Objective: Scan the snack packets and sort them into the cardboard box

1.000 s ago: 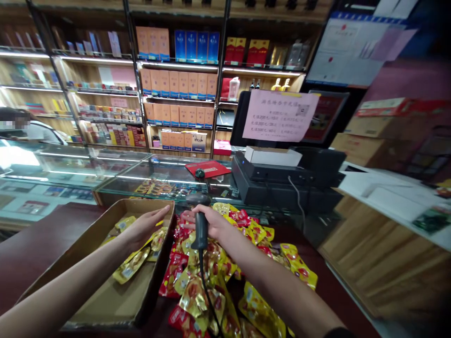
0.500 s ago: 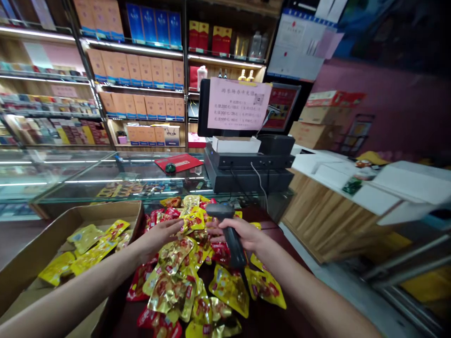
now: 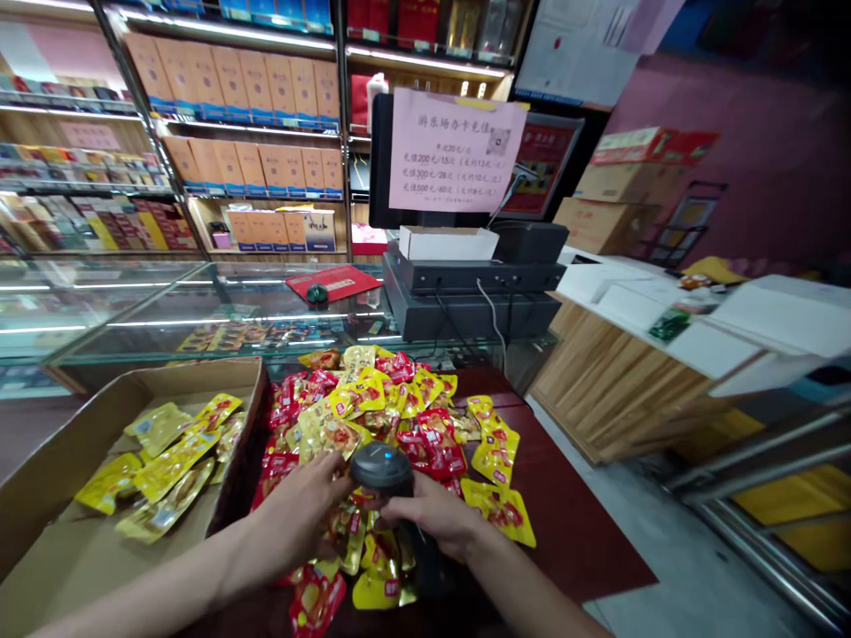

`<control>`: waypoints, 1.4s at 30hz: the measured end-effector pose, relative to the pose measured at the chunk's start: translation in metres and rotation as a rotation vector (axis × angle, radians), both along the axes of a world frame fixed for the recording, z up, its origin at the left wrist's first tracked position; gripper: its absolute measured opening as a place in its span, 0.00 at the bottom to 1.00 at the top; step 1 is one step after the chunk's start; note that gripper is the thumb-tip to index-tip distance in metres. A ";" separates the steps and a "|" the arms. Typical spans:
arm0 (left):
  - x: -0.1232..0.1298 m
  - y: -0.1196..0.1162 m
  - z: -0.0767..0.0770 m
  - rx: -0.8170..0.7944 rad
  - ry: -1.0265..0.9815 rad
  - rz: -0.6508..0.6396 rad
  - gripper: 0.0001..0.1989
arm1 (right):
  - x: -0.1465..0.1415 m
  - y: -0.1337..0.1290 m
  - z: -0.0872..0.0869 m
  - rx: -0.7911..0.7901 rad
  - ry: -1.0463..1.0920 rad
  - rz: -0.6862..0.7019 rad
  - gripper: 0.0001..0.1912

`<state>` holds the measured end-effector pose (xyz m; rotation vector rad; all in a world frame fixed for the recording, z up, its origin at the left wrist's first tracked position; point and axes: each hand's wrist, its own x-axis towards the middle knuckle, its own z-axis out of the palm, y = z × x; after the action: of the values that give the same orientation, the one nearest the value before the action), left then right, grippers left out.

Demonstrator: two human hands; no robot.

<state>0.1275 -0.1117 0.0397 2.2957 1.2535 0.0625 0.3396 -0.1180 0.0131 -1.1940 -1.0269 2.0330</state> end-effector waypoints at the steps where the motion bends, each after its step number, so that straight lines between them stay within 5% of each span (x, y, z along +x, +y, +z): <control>1: 0.002 -0.001 -0.002 0.033 0.076 -0.010 0.33 | -0.001 0.000 -0.001 0.002 -0.003 0.013 0.14; 8: 0.014 -0.002 -0.003 0.199 0.325 -0.130 0.22 | -0.001 0.005 -0.008 -0.037 0.076 -0.027 0.16; 16: 0.016 0.023 -0.007 0.262 0.017 -0.006 0.16 | 0.004 0.019 0.002 -0.041 0.241 -0.252 0.14; 18: 0.016 0.035 -0.008 0.179 -0.161 0.092 0.17 | 0.012 0.025 0.007 0.003 0.209 -0.338 0.12; 21: 0.021 0.053 -0.001 -0.165 -0.533 0.251 0.21 | 0.023 0.035 0.014 0.025 0.146 -0.439 0.12; 26: 0.045 0.071 0.010 -0.849 -1.144 0.383 0.15 | 0.025 0.047 0.027 0.109 0.263 -0.359 0.16; 29: 0.055 0.079 0.009 -1.076 -1.336 0.423 0.15 | 0.023 0.054 0.032 0.145 0.296 -0.383 0.18; 36: 0.062 0.091 0.013 -1.167 -1.346 0.518 0.20 | 0.026 0.064 0.032 0.209 0.148 -0.482 0.13; 42: 0.067 0.107 0.002 -0.904 -1.172 0.597 0.10 | 0.026 0.053 0.039 0.321 -0.039 -0.507 0.11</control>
<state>0.1940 -0.0050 0.0418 0.7614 0.9201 0.7472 0.3656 -0.0649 0.0524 -1.1770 -0.9109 1.4026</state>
